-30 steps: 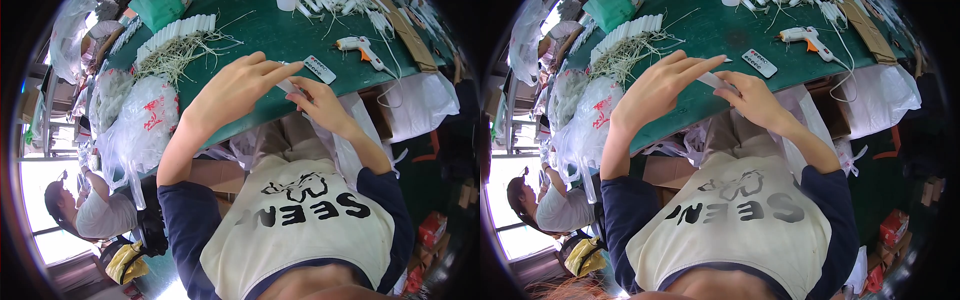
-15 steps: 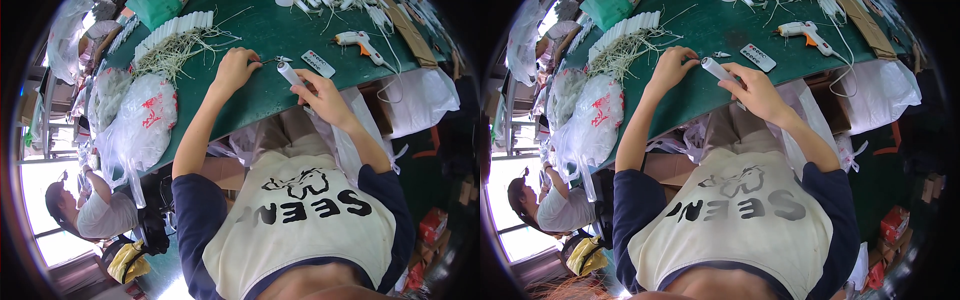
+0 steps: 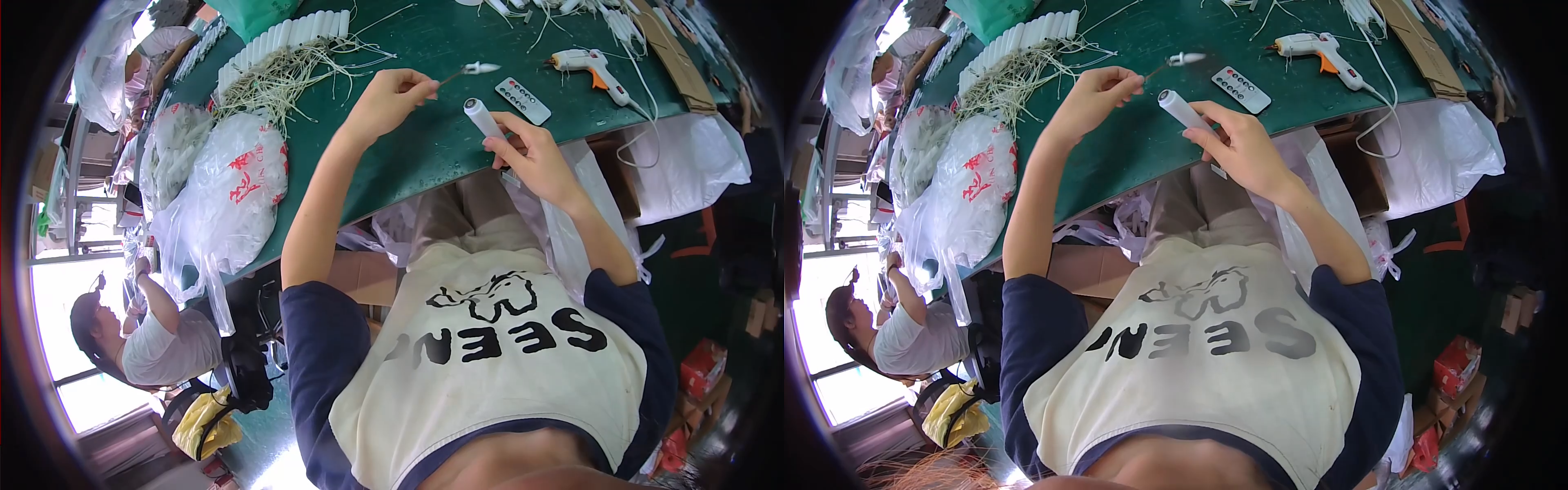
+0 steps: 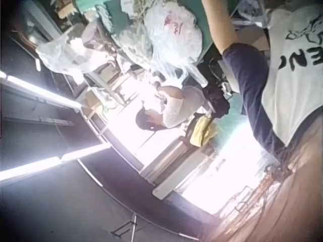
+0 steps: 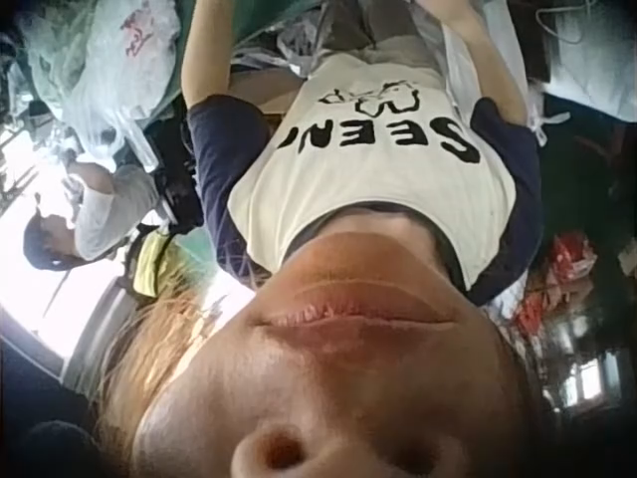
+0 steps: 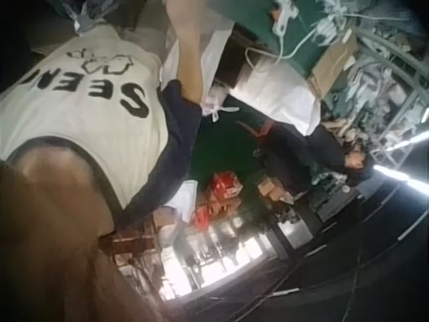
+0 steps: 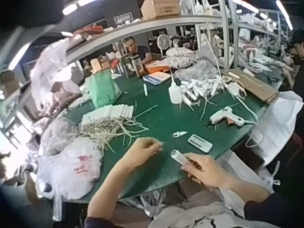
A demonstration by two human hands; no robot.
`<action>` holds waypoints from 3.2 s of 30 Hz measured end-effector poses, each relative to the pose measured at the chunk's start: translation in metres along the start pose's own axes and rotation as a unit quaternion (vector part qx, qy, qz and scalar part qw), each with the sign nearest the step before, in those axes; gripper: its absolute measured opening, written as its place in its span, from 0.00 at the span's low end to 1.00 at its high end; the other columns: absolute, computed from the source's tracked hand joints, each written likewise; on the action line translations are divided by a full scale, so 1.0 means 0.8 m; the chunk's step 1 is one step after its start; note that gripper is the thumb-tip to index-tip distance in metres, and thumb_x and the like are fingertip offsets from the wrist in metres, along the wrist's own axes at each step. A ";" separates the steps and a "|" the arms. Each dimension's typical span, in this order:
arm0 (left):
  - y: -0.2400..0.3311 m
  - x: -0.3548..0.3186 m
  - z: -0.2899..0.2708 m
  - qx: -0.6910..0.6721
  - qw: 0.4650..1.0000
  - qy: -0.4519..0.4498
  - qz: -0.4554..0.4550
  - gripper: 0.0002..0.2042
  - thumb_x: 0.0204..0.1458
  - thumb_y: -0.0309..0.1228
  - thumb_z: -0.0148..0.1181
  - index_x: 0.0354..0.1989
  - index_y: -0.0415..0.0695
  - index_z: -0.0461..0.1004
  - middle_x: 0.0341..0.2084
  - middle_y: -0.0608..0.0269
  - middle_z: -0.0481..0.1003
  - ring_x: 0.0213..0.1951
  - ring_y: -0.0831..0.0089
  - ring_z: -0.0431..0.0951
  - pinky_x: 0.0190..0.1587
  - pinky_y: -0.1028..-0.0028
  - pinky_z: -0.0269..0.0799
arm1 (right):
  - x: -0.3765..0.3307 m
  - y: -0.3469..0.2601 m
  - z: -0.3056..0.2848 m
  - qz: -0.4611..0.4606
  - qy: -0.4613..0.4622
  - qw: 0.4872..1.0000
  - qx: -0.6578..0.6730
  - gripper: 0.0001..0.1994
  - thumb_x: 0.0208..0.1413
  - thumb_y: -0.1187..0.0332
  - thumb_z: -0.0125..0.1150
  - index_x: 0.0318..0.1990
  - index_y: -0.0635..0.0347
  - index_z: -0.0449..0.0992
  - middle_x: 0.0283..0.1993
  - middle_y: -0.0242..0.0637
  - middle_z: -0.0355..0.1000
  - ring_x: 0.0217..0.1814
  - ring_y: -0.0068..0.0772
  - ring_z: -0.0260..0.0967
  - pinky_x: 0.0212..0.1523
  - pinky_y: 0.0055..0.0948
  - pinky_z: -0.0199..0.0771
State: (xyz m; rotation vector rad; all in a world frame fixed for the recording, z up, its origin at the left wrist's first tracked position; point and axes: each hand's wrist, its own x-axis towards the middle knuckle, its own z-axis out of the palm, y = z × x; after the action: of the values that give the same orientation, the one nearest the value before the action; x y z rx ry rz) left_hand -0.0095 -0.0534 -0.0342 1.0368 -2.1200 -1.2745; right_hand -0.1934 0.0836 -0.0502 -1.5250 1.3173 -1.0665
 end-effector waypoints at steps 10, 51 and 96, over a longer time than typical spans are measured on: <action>0.055 -0.034 0.016 -0.335 0.923 -0.157 -0.103 0.09 0.50 0.33 0.55 0.35 0.42 0.68 0.25 0.71 0.68 0.28 0.85 0.66 0.35 0.85 0.66 | -0.002 -0.005 -0.004 -0.040 0.030 0.999 0.003 0.15 0.52 0.73 0.52 0.48 0.64 0.66 0.31 0.32 0.68 0.25 0.18 0.66 0.28 0.17 0.65; 0.058 -0.066 0.021 -0.261 0.941 -0.210 -0.055 0.12 0.52 0.29 0.47 0.41 0.34 0.70 0.18 0.62 0.72 0.22 0.81 0.71 0.27 0.82 0.67 | 0.067 0.081 -0.045 -0.086 0.240 0.873 -0.415 0.19 0.43 0.58 0.60 0.39 0.63 0.72 0.38 0.42 0.66 0.42 0.42 0.63 0.42 0.35 0.64; 0.062 -0.112 -0.020 -0.152 0.946 -0.252 -0.138 0.10 0.49 0.27 0.50 0.35 0.34 0.73 0.16 0.63 0.73 0.20 0.83 0.73 0.25 0.85 0.66 | 0.063 0.038 -0.062 -0.087 0.074 0.974 -0.196 0.15 0.53 0.61 0.49 0.25 0.66 0.70 0.18 0.37 0.66 0.17 0.24 0.63 0.20 0.22 0.62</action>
State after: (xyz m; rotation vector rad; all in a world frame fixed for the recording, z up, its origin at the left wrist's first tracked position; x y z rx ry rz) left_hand 0.0381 0.0234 0.0168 0.9688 -2.0641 -2.1195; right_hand -0.2447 0.0273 -0.0611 -1.9109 1.5905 -1.0893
